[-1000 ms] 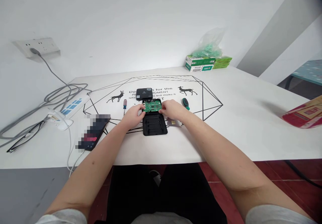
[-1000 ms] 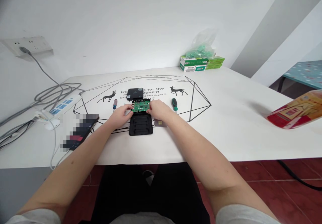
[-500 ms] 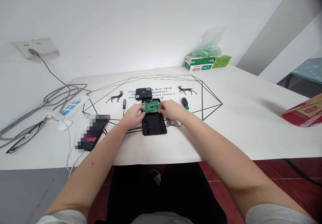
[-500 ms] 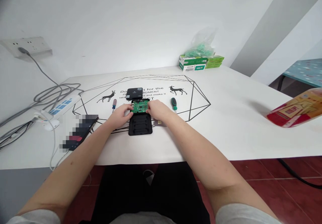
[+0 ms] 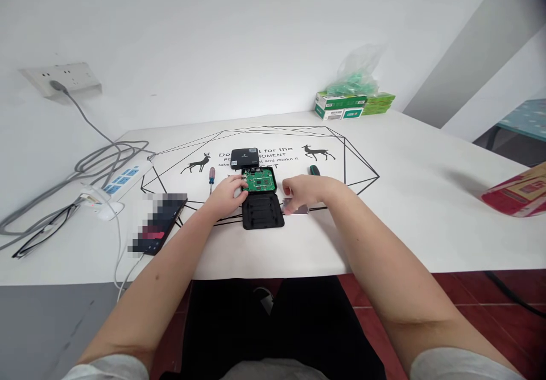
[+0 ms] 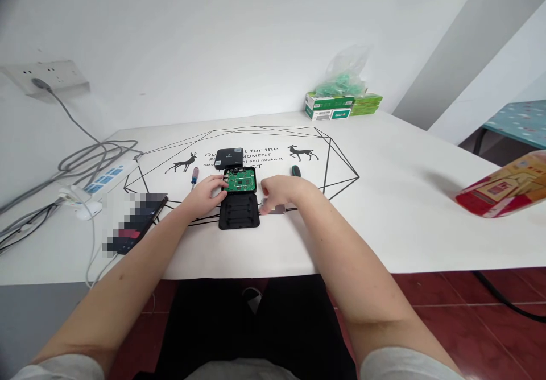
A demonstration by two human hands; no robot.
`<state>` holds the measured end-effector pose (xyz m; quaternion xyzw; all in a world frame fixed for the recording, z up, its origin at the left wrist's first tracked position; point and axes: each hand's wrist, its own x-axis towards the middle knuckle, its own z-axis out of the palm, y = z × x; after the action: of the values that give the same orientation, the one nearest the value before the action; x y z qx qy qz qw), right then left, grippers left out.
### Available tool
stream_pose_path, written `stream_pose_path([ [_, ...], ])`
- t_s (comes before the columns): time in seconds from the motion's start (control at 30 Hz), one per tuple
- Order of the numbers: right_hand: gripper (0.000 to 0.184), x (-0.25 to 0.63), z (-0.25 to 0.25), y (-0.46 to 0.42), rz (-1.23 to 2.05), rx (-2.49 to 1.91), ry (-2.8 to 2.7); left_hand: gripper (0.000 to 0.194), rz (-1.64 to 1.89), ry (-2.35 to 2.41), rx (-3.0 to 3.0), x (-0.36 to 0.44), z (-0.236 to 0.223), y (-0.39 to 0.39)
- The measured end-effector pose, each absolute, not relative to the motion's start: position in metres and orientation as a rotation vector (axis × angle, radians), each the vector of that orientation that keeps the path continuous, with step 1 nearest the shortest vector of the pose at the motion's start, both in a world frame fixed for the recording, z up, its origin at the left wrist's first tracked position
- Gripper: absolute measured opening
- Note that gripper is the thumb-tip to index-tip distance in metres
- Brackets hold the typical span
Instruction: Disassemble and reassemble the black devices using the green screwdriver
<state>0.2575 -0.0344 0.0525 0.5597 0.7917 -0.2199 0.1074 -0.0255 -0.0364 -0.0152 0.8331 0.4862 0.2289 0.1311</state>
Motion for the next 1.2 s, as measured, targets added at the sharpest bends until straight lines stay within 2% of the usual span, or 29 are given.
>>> stream_pose_path([
  [0.1,0.054,0.266,0.053,-0.034,-0.731,1.572,2.253,0.035,0.600,1.388,2.435,-0.031,-0.007,-0.043],
  [0.33,0.040,0.264,0.056,-0.034,-0.773,1.531,2.212,0.069,0.360,1.322,2.399,-0.041,0.007,-0.059],
  [0.47,0.053,0.265,0.056,-0.033,-0.716,1.588,2.244,0.078,0.310,1.320,2.351,-0.037,0.010,-0.062],
  [0.67,0.073,0.270,0.053,-0.031,-0.699,1.533,2.296,0.077,0.292,1.343,2.367,-0.037,0.010,-0.060],
  [0.77,0.067,0.271,0.055,-0.033,-0.678,1.464,2.366,0.071,0.290,1.339,2.391,-0.038,0.008,-0.059],
  [0.93,0.042,0.259,0.062,-0.042,-0.643,1.447,2.715,0.067,0.333,1.314,2.426,-0.039,0.005,-0.058],
  [1.03,0.037,0.243,0.060,-0.049,-0.729,1.289,2.905,0.065,0.342,1.320,2.421,-0.038,0.004,-0.058],
  [1.2,0.026,0.219,0.047,-0.058,-0.665,1.121,2.955,0.067,0.363,1.317,2.427,-0.038,0.003,-0.058],
])
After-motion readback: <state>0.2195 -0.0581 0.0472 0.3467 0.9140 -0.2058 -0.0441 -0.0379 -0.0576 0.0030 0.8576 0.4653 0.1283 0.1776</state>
